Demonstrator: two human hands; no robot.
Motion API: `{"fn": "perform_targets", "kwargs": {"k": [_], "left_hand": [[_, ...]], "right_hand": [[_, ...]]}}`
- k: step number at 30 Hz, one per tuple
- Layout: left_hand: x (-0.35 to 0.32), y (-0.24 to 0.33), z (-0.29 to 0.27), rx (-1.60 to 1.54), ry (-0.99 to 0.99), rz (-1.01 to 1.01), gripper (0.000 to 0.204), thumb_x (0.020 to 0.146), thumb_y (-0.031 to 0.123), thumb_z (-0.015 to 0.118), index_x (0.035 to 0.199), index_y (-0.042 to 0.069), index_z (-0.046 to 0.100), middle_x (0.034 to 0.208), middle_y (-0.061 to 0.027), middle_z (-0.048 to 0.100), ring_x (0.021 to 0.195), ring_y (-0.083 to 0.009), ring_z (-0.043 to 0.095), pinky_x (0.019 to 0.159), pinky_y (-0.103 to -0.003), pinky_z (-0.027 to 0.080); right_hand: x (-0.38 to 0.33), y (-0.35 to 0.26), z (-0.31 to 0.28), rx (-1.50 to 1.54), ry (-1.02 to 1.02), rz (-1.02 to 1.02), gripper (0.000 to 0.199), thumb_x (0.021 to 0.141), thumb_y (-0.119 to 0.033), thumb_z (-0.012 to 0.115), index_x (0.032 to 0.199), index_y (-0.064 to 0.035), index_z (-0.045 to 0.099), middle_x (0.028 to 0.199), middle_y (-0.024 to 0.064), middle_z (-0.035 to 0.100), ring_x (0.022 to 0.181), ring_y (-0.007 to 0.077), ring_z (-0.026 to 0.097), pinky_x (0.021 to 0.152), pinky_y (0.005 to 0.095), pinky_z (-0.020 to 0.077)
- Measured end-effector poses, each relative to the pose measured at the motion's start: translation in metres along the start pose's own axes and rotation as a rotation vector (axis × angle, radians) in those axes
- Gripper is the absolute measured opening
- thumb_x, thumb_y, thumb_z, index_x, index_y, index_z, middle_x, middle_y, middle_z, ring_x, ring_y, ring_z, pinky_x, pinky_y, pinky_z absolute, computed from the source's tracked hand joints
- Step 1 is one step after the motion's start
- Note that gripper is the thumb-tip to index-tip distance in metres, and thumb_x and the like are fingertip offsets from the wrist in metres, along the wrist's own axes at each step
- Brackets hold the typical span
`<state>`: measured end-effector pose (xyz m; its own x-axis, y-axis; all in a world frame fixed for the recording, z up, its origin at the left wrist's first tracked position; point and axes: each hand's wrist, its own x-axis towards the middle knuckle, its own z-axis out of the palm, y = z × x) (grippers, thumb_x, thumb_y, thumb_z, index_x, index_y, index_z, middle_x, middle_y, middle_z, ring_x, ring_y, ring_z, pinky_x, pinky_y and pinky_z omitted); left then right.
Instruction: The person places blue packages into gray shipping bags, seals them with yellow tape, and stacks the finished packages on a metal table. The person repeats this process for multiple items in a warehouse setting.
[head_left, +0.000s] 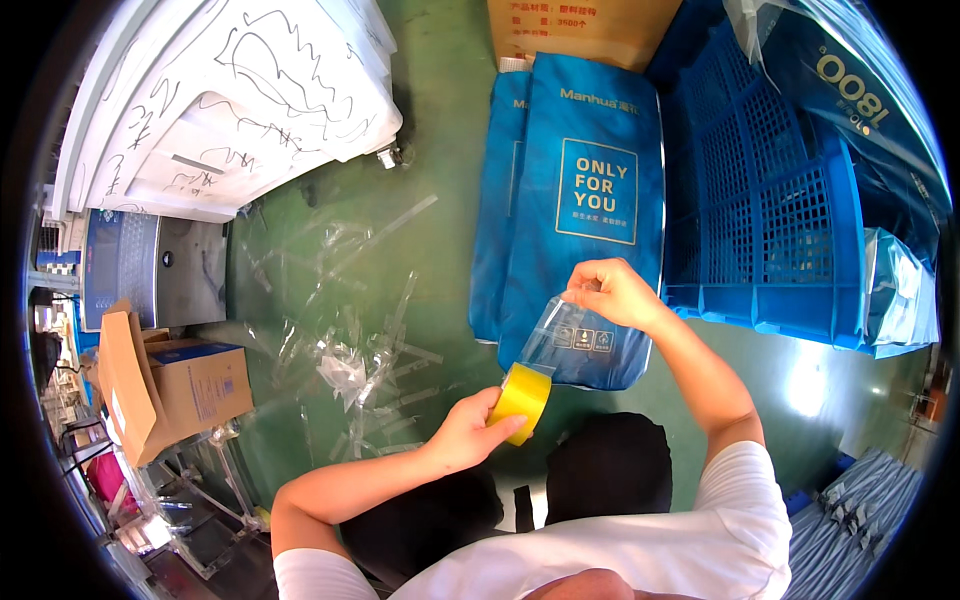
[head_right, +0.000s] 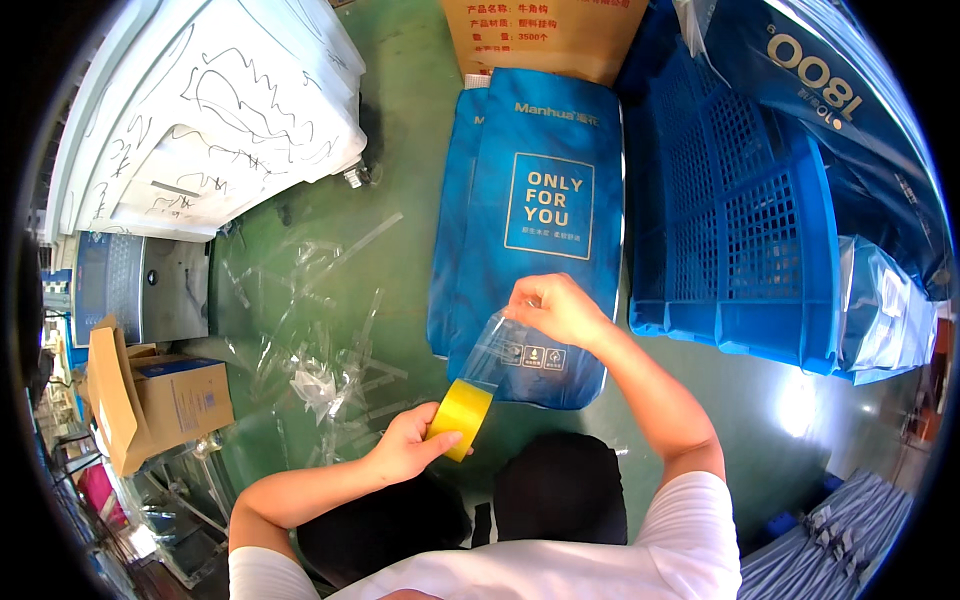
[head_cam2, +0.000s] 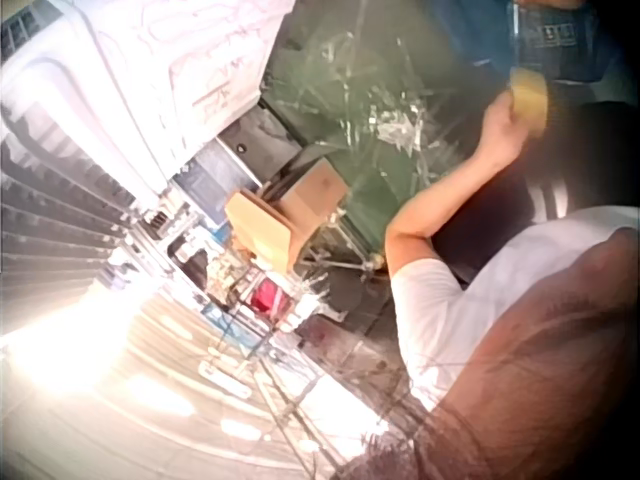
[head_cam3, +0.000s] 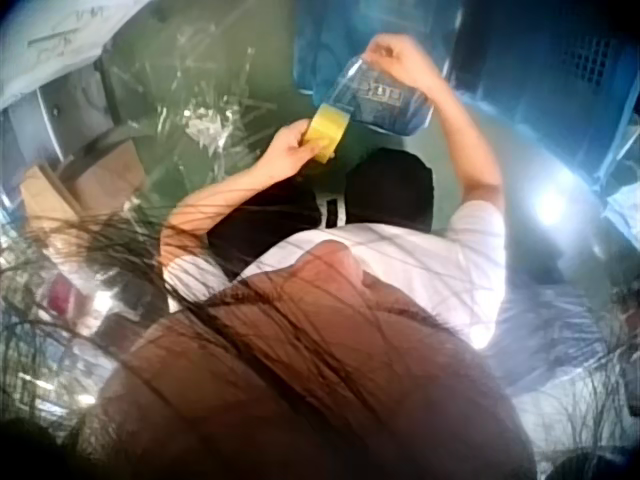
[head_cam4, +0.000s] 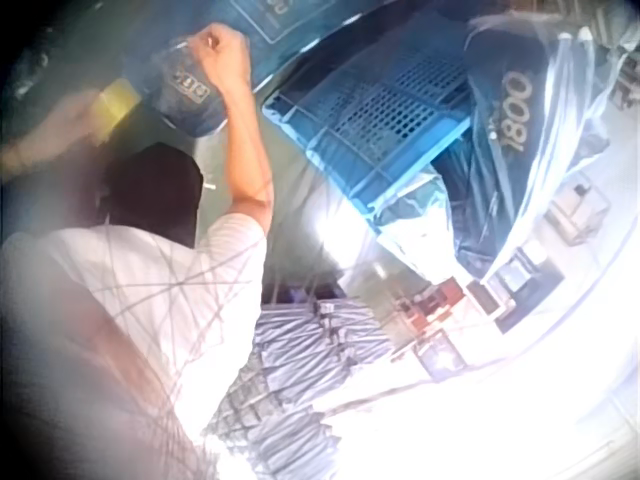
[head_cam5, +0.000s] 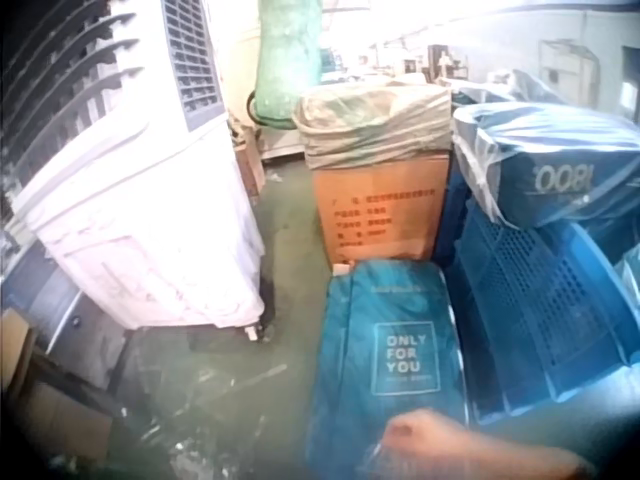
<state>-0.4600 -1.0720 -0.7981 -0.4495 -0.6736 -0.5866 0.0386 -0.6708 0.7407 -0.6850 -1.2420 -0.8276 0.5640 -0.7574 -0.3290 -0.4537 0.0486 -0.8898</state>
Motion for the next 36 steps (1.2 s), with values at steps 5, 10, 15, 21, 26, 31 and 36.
{"fn": "perform_targets", "kwargs": {"k": [5,10,15,21,26,31,36], "left_hand": [[-0.002,-0.015,0.006,-0.034,0.01,-0.002,0.023,0.088,0.012,0.054,0.105,-0.003,0.05,0.094,-0.0084,0.062,0.084,-0.0127,0.059,0.077,-0.027,0.047],[-0.001,-0.025,0.006,-0.01,-0.028,-0.006,0.026,0.088,0.011,0.055,0.109,-0.003,0.048,0.099,-0.0072,0.059,0.092,-0.0117,0.056,0.081,-0.027,0.044],[-0.001,-0.021,0.012,-0.025,-0.129,0.029,0.028,0.088,0.011,0.054,0.111,-0.002,0.045,0.101,-0.0063,0.056,0.094,-0.0105,0.053,0.082,-0.026,0.043],[-0.003,-0.027,0.01,0.152,-0.194,0.04,0.028,0.087,0.014,0.055,0.108,0.0,0.045,0.095,-0.0095,0.058,0.087,-0.0163,0.057,0.077,-0.029,0.044],[-0.009,-0.005,0.011,0.416,-0.336,0.074,0.026,0.085,0.021,0.058,0.098,0.003,0.045,0.082,-0.0136,0.055,0.073,-0.0264,0.055,0.067,-0.033,0.044],[0.008,-0.006,0.001,0.202,-0.118,0.227,0.026,0.085,0.016,0.058,0.102,0.0,0.046,0.083,-0.0106,0.055,0.075,-0.0167,0.053,0.071,-0.03,0.043],[0.076,0.085,-0.023,0.108,0.236,0.402,0.018,0.089,0.014,0.05,0.101,0.001,0.05,0.087,-0.0063,0.059,0.079,-0.013,0.056,0.071,-0.026,0.046]], "right_hand": [[-0.006,0.016,0.003,0.089,-0.119,0.022,0.015,0.076,-0.014,0.066,0.077,-0.0004,0.061,0.065,0.0066,0.06,0.063,0.0112,0.056,0.06,0.0269,0.0446],[-0.007,0.011,0.004,0.12,-0.109,-0.008,0.008,0.076,-0.006,0.066,0.076,-0.0009,0.061,0.066,0.0025,0.059,0.062,0.0062,0.053,0.057,0.0219,0.0431],[-0.007,0.006,0.003,0.039,-0.094,0.021,0.008,0.075,-0.005,0.067,0.075,-0.0003,0.06,0.066,0.0018,0.058,0.062,0.0058,0.053,0.057,0.0213,0.0425],[-0.018,0.009,0.009,-0.049,-0.109,-0.006,0.011,0.073,-0.007,0.069,0.075,-0.0015,0.059,0.063,0.0019,0.055,0.061,0.0074,0.052,0.056,0.0232,0.042],[-0.034,0.012,0.01,-0.11,-0.053,-0.112,0.014,0.072,-0.014,0.069,0.075,-0.0037,0.06,0.061,0.0062,0.057,0.057,0.0158,0.056,0.055,0.0279,0.0433],[-0.012,-0.004,-0.013,0.013,0.132,-0.065,0.013,0.071,-0.008,0.07,0.073,-0.0019,0.059,0.065,0.0014,0.056,0.06,0.008,0.051,0.057,0.0232,0.0422],[0.085,-0.016,-0.075,-0.251,0.371,-0.313,0.017,0.074,-0.013,0.069,0.07,-0.0041,0.055,0.063,0.0031,0.055,0.058,0.0101,0.05,0.054,0.0248,0.0409]]}}
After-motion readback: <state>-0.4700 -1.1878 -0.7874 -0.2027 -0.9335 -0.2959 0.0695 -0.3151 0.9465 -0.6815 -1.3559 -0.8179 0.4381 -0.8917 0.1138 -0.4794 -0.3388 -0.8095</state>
